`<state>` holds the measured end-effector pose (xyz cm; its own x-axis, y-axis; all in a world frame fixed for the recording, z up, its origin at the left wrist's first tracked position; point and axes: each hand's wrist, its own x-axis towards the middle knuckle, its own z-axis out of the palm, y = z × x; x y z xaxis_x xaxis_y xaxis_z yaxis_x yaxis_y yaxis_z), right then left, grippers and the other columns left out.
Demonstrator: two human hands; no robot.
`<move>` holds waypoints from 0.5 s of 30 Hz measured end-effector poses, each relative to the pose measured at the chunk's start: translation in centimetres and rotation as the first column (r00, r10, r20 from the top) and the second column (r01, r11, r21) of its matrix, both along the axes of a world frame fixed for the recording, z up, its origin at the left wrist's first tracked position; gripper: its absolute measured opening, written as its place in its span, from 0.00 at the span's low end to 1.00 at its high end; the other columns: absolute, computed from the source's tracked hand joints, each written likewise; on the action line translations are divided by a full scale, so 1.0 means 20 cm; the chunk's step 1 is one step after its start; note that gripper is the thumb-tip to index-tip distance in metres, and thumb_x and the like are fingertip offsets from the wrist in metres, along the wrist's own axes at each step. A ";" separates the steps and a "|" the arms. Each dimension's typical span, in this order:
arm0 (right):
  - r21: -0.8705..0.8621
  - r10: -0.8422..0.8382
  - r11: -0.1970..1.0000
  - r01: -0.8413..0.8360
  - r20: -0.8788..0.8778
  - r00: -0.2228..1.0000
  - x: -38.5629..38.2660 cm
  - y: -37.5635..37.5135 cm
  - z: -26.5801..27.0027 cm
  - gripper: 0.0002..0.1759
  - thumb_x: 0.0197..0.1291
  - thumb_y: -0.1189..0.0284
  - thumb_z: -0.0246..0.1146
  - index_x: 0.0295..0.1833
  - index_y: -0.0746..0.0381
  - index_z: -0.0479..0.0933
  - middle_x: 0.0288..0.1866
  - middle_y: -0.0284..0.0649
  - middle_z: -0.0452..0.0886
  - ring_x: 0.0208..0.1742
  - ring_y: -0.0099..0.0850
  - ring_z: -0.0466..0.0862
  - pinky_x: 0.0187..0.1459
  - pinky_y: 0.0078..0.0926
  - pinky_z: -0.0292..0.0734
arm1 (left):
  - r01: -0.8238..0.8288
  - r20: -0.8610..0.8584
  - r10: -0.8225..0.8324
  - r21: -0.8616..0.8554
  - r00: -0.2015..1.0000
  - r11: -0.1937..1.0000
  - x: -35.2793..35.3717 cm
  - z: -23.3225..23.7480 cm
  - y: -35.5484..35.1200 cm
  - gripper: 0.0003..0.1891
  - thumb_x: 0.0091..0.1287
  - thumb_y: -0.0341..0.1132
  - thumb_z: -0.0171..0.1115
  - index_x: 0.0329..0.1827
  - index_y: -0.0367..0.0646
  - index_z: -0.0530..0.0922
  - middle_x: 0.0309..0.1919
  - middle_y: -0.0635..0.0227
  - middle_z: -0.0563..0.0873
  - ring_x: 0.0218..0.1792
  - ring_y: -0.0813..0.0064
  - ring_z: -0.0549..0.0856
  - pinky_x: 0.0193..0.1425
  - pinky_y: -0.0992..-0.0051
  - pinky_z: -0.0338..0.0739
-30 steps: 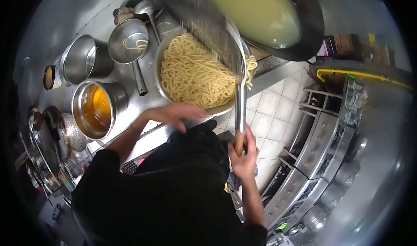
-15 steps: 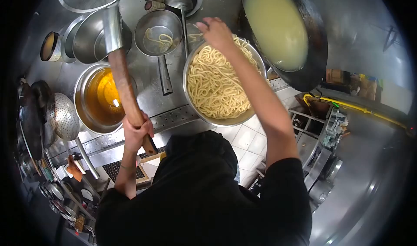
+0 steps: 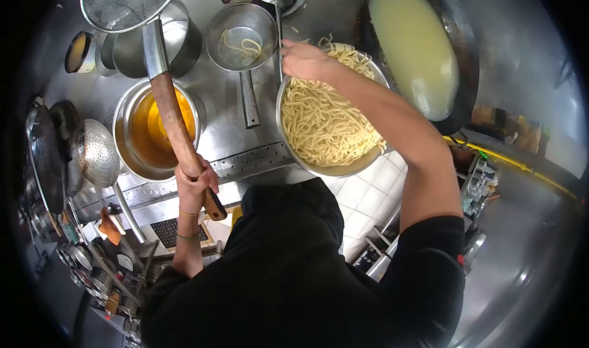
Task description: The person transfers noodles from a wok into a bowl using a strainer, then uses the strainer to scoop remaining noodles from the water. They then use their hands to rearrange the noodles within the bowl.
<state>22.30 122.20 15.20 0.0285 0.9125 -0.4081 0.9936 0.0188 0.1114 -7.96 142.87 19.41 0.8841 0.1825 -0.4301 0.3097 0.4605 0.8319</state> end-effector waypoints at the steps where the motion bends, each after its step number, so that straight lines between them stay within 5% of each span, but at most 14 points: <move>1: 0.058 0.051 0.997 -0.051 -0.002 0.999 0.00 0.01 -0.01 0.08 0.43 0.70 0.56 0.18 0.58 0.77 0.26 0.34 0.78 0.44 0.30 0.75 0.60 0.27 0.61 | 0.002 -0.001 -0.002 0.011 1.000 1.000 -0.01 0.01 -0.01 0.04 0.52 0.19 0.53 0.29 0.34 0.68 0.16 0.66 0.75 0.14 0.77 0.77 0.20 0.80 0.73; 9: 0.127 0.272 0.951 -0.280 0.077 0.959 -0.42 0.06 0.05 0.06 0.39 0.73 0.57 0.17 0.56 0.79 0.25 0.36 0.80 0.37 0.30 0.77 0.59 0.24 0.60 | 0.041 -0.046 -0.041 -0.010 0.998 0.999 -0.08 0.10 -0.08 0.06 0.52 0.18 0.55 0.30 0.35 0.68 0.17 0.67 0.75 0.15 0.78 0.77 0.20 0.80 0.73; 11: 0.296 0.224 0.932 -0.210 -0.016 0.974 -0.52 0.06 0.15 0.05 0.38 0.72 0.59 0.24 0.57 0.80 0.30 0.36 0.80 0.38 0.31 0.77 0.57 0.26 0.63 | 0.090 -0.027 -0.089 0.057 0.996 0.994 -0.08 0.10 -0.06 0.07 0.52 0.18 0.55 0.29 0.36 0.68 0.17 0.67 0.76 0.15 0.78 0.77 0.20 0.80 0.73; 13: 0.237 -0.091 0.960 0.150 -0.245 0.965 -0.47 0.03 0.25 0.12 0.37 0.73 0.59 0.33 0.61 0.76 0.36 0.39 0.78 0.46 0.34 0.77 0.56 0.32 0.67 | 0.062 -0.048 -0.059 0.067 0.997 0.996 -0.10 0.09 -0.05 0.07 0.52 0.18 0.55 0.29 0.36 0.68 0.17 0.67 0.76 0.15 0.78 0.77 0.20 0.80 0.72; 15: 0.130 -0.386 0.910 0.394 -0.083 0.919 -0.26 0.01 0.32 0.13 0.44 0.70 0.59 0.39 0.62 0.76 0.40 0.41 0.79 0.49 0.36 0.76 0.55 0.36 0.67 | 0.049 -0.063 -0.043 0.087 0.997 0.995 -0.11 0.09 -0.05 0.07 0.52 0.17 0.55 0.28 0.36 0.67 0.17 0.67 0.76 0.15 0.79 0.77 0.19 0.81 0.71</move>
